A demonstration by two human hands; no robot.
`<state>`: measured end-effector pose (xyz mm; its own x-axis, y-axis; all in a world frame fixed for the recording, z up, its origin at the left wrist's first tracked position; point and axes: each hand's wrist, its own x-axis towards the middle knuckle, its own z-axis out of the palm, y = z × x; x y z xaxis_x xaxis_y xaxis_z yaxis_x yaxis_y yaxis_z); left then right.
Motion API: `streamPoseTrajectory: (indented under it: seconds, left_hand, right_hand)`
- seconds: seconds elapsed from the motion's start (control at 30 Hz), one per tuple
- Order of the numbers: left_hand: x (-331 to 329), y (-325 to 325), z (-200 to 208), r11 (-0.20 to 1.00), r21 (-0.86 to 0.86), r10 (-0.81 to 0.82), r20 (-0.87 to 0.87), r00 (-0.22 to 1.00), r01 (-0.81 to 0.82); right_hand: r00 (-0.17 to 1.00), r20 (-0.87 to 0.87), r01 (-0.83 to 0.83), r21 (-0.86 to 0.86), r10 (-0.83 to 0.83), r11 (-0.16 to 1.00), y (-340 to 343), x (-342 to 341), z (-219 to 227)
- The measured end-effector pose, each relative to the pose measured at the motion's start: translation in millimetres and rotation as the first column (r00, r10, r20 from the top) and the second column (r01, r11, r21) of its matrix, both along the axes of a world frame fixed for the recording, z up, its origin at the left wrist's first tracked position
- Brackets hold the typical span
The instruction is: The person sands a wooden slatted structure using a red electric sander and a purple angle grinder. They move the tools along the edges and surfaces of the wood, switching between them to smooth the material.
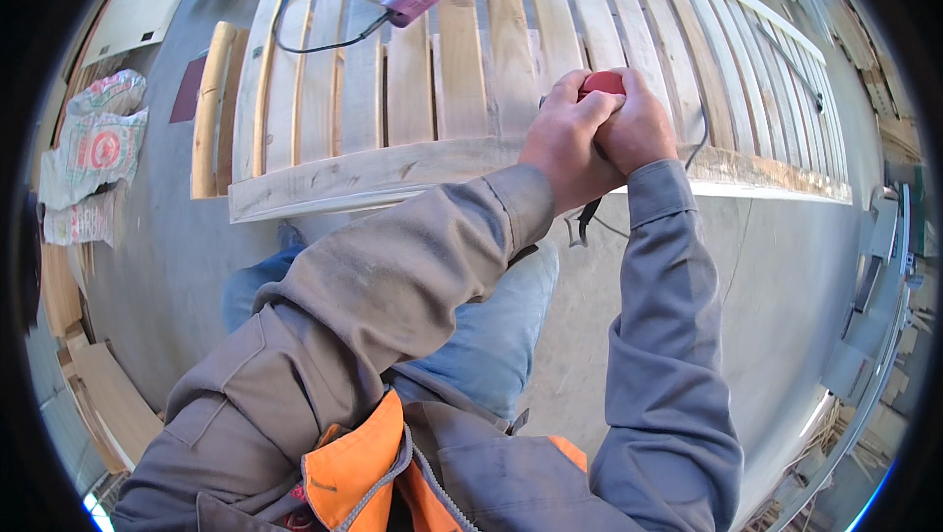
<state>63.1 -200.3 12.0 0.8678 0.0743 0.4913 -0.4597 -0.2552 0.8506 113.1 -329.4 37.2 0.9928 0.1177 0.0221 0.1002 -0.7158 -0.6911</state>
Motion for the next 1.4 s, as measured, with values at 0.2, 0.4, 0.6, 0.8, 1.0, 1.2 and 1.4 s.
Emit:
streamPoseTrajectory:
  seconds: [0.2,0.4,0.6,0.8,1.0,1.2,1.4]
  left_hand:
    - [-15.0,54.1,-5.1,0.995,0.039,0.092,0.016,0.996,-0.093]
    - [-35.0,108.2,-8.7,0.976,0.089,0.196,0.031,0.980,-0.198]
    - [-57.9,169.0,-7.8,0.976,0.065,0.205,0.056,0.977,-0.209]
    - [-86.6,230.6,-7.4,0.943,0.104,0.309,0.086,0.947,-0.317]
    - [-114.8,297.9,-5.2,0.921,0.098,0.371,0.073,0.926,-0.377]
    - [-143.4,365.7,-4.6,0.866,0.152,0.468,0.086,0.879,-0.476]
    - [-156.9,396.8,-8.6,0.877,0.199,0.432,0.076,0.899,-0.438]
  right_hand:
    - [0.997,0.013,-0.074,-0.017,0.074,0.997,54.5,-2.4,-9.1]
    - [0.990,-0.003,-0.139,-0.019,0.139,0.990,117.0,-16.2,-5.5]
    - [0.983,0.017,-0.185,-0.019,0.186,0.983,183.1,-41.1,3.7]
    - [0.965,0.035,-0.259,-0.013,0.259,0.966,249.1,-59.1,-2.1]
    - [0.937,0.031,-0.348,-0.002,0.348,0.937,324.1,-79.8,4.3]
    - [0.911,0.000,-0.413,0.001,0.413,0.911,403.5,-100.9,8.6]
    - [0.927,-0.041,-0.372,0.011,0.372,0.928,431.3,-120.4,16.9]
